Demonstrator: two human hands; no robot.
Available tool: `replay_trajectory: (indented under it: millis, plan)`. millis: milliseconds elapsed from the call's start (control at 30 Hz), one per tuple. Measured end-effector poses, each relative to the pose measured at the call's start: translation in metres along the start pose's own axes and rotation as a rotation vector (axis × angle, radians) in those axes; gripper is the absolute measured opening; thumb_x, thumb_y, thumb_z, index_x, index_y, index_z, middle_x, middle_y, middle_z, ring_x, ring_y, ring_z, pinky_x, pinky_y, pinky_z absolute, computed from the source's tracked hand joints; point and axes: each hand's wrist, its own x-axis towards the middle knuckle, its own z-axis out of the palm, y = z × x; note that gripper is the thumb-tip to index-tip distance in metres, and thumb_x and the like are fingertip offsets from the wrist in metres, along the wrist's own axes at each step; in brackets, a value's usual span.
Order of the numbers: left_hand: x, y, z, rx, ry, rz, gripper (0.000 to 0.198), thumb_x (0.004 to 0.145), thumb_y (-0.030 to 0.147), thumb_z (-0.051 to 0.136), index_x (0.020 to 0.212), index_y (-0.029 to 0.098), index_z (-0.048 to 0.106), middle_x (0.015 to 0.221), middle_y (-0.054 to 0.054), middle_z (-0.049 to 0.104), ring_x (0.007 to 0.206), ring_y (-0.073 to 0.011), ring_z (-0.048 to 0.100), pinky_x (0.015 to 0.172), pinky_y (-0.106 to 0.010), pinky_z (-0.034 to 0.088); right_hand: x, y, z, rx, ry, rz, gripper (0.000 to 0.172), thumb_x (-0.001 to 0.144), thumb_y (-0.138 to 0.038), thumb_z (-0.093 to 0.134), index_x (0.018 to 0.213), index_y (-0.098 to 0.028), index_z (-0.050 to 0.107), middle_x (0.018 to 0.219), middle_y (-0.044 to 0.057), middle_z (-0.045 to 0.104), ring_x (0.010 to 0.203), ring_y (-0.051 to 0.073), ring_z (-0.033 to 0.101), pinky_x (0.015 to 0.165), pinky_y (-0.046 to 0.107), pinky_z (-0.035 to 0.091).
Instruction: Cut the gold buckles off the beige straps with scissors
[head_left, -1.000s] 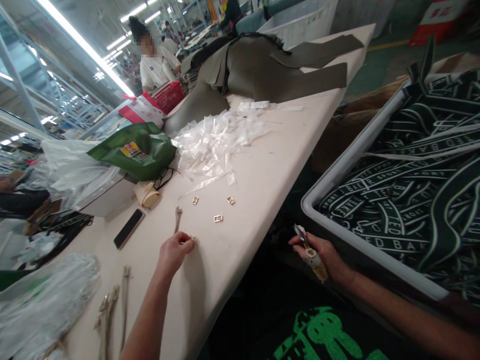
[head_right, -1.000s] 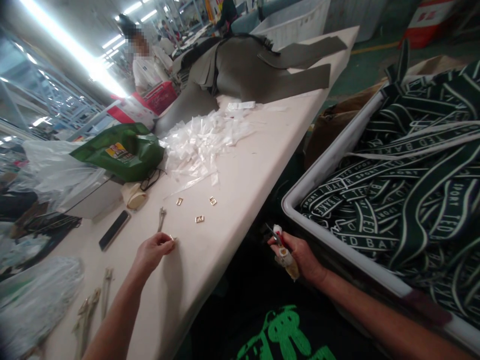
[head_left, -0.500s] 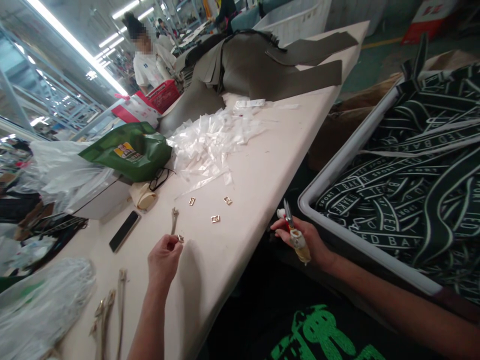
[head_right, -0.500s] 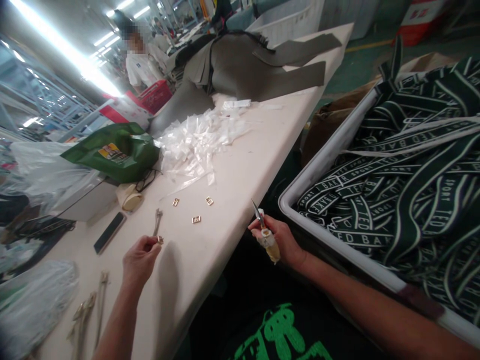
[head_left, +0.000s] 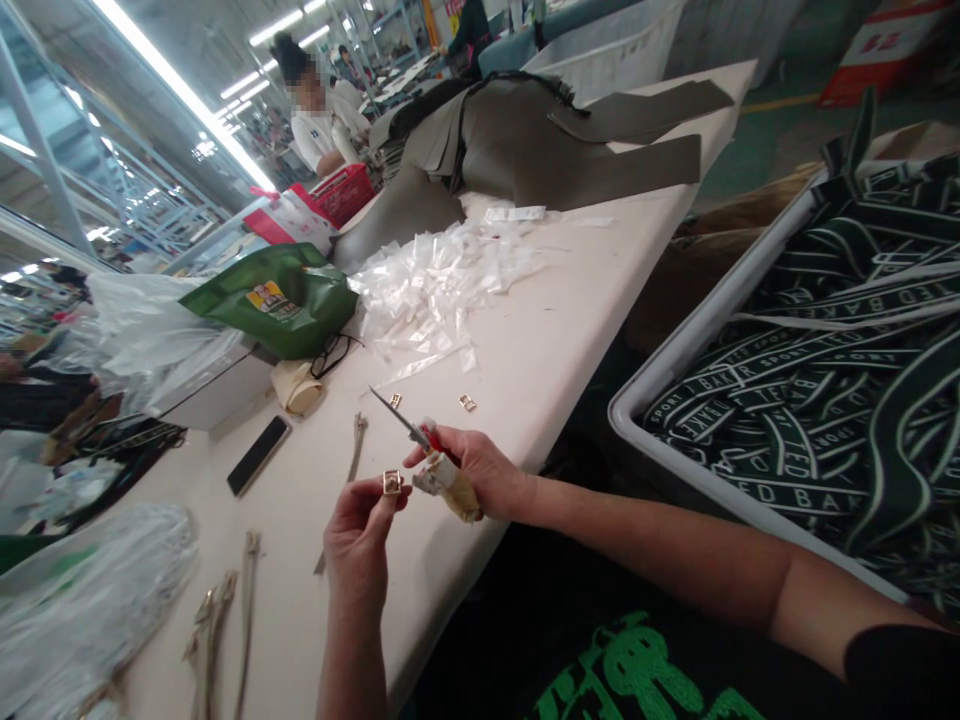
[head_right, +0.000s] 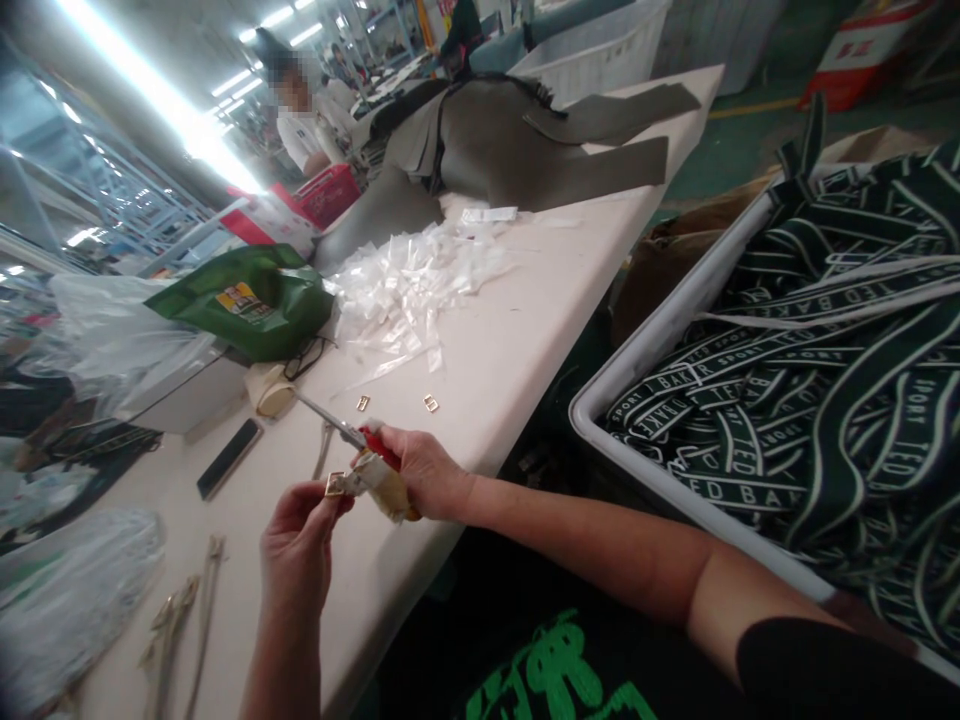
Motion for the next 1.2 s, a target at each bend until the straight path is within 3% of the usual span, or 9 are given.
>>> replay_trajectory:
  millis: [133, 233, 400, 633, 767, 867, 967, 1200]
  plan:
    - [-0.021, 0.002, 0.003, -0.051, -0.075, 0.028, 0.024, 0.072, 0.036, 0.084, 0.081, 0.019, 0.069, 0.08, -0.002, 0.074, 0.069, -0.0127, 0.064, 0.069, -0.025, 0.053, -0.002, -0.004, 0.006, 0.104, -0.065, 0.125, 0.04, 0.067, -0.044, 0.086, 0.085, -0.016, 0.065, 0.078, 0.0, 0.066, 0.069, 0.012, 0.06, 0.064, 0.024, 0.049]
    - [-0.033, 0.004, 0.004, -0.042, -0.116, 0.012, 0.023, 0.073, 0.037, 0.084, 0.077, 0.019, 0.069, 0.073, -0.001, 0.072, 0.062, -0.0113, 0.059, 0.063, -0.023, 0.051, -0.004, -0.014, 0.003, 0.068, -0.08, 0.24, 0.035, 0.067, -0.038, 0.084, 0.083, -0.015, 0.064, 0.078, 0.0, 0.066, 0.067, 0.012, 0.06, 0.06, 0.023, 0.047]
    - [-0.046, 0.002, 0.004, -0.02, -0.151, -0.021, 0.025, 0.074, 0.04, 0.083, 0.075, 0.019, 0.069, 0.059, 0.003, 0.061, 0.057, -0.011, 0.057, 0.059, -0.022, 0.05, -0.008, -0.021, 0.001, 0.013, -0.167, 0.195, 0.019, 0.072, -0.026, 0.073, 0.081, -0.014, 0.062, 0.075, 0.0, 0.064, 0.068, 0.012, 0.059, 0.065, 0.025, 0.047]
    - [-0.06, -0.008, 0.014, -0.277, -0.072, -0.192, 0.031, 0.069, 0.042, 0.086, 0.082, 0.017, 0.073, 0.077, -0.004, 0.072, 0.061, -0.0107, 0.061, 0.061, -0.022, 0.052, -0.023, -0.014, 0.013, 0.034, 0.041, 0.086, 0.031, 0.078, -0.042, 0.076, 0.079, -0.019, 0.056, 0.072, -0.003, 0.06, 0.064, 0.01, 0.054, 0.061, 0.024, 0.046]
    - [-0.062, -0.01, 0.021, -0.342, -0.012, -0.23, 0.032, 0.061, 0.04, 0.092, 0.076, 0.018, 0.073, 0.064, 0.001, 0.067, 0.061, -0.0088, 0.061, 0.065, -0.018, 0.054, -0.024, -0.008, 0.017, 0.103, 0.067, 0.096, 0.032, 0.081, -0.046, 0.074, 0.08, -0.019, 0.056, 0.071, -0.003, 0.06, 0.059, 0.01, 0.053, 0.054, 0.023, 0.043]
    - [-0.059, -0.012, 0.02, -0.316, 0.048, -0.254, 0.036, 0.057, 0.042, 0.094, 0.076, 0.017, 0.075, 0.067, 0.0, 0.07, 0.06, -0.0078, 0.062, 0.062, -0.016, 0.053, -0.021, -0.006, 0.017, 0.131, 0.101, 0.164, 0.034, 0.085, -0.05, 0.069, 0.079, -0.019, 0.057, 0.07, -0.002, 0.06, 0.06, 0.011, 0.054, 0.056, 0.024, 0.045]
    - [-0.056, -0.017, 0.015, -0.165, 0.1, -0.159, 0.033, 0.063, 0.041, 0.091, 0.082, 0.017, 0.077, 0.073, -0.001, 0.074, 0.065, -0.0094, 0.065, 0.067, -0.017, 0.055, -0.02, -0.007, 0.016, 0.122, 0.175, 0.201, 0.034, 0.085, -0.05, 0.07, 0.075, -0.019, 0.057, 0.068, -0.001, 0.059, 0.062, 0.012, 0.053, 0.061, 0.027, 0.046]
    - [-0.054, -0.026, 0.012, 0.283, 0.095, 0.276, 0.014, 0.084, 0.033, 0.075, 0.093, 0.022, 0.076, 0.088, -0.001, 0.076, 0.077, -0.0136, 0.07, 0.074, -0.023, 0.057, -0.027, -0.002, 0.015, 0.162, 0.164, 0.23, 0.047, 0.055, -0.038, 0.093, 0.079, -0.019, 0.057, 0.074, -0.001, 0.06, 0.068, 0.014, 0.056, 0.065, 0.027, 0.044]
